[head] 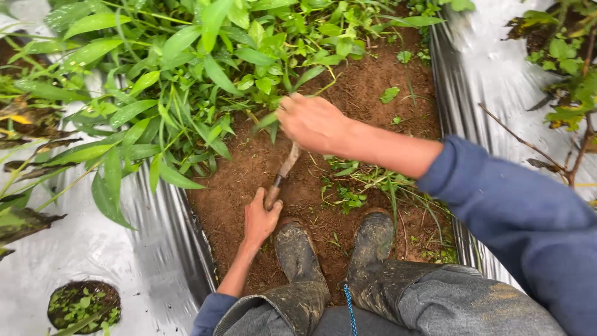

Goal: Weeding a garden bed using a hand sickle and pulling weeds by hand

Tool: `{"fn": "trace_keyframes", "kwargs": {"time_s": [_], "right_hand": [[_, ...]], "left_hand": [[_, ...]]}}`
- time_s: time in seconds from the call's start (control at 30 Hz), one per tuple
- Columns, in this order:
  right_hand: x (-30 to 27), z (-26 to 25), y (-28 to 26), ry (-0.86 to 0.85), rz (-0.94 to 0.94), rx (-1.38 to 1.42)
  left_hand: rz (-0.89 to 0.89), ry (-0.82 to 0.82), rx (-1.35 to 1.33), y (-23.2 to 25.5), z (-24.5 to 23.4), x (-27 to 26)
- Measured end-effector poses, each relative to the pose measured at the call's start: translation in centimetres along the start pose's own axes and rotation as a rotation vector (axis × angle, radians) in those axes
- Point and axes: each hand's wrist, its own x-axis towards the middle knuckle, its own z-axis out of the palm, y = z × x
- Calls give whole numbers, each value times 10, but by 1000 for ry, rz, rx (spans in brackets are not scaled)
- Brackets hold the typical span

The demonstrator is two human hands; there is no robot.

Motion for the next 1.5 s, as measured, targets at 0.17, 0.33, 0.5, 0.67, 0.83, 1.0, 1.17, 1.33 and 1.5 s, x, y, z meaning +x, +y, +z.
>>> {"fn": "trace_keyframes", "kwargs": {"time_s": [0.17,0.33,0.5,0.67,0.83,1.0,1.17,1.33,1.5], "right_hand": [[87,11,8,-97,41,140],[105,14,45,-153,213,-285],[95,37,84,-425,595,-700],[63,68,95,-546,544,-900],[41,87,123,-407,413,-853],[26,83,133,-307,313,-889],[16,98,131,-330,326,-915],[15,102,123,-294,236,-985],[1,111,138,-327,292,-1037]], "left_hand": [[116,80,6,-46,17,-15],[194,138,18,-88,39,-35],[425,374,-105,-91,41,-37],[561,364,-158,6,-18,-12],[483,251,-234,89,-66,34],[515,93,-60,142,-81,89],[433,97,109,114,-55,98],[404,186,71,99,-33,82],[318,181,16,78,-2,20]]}}
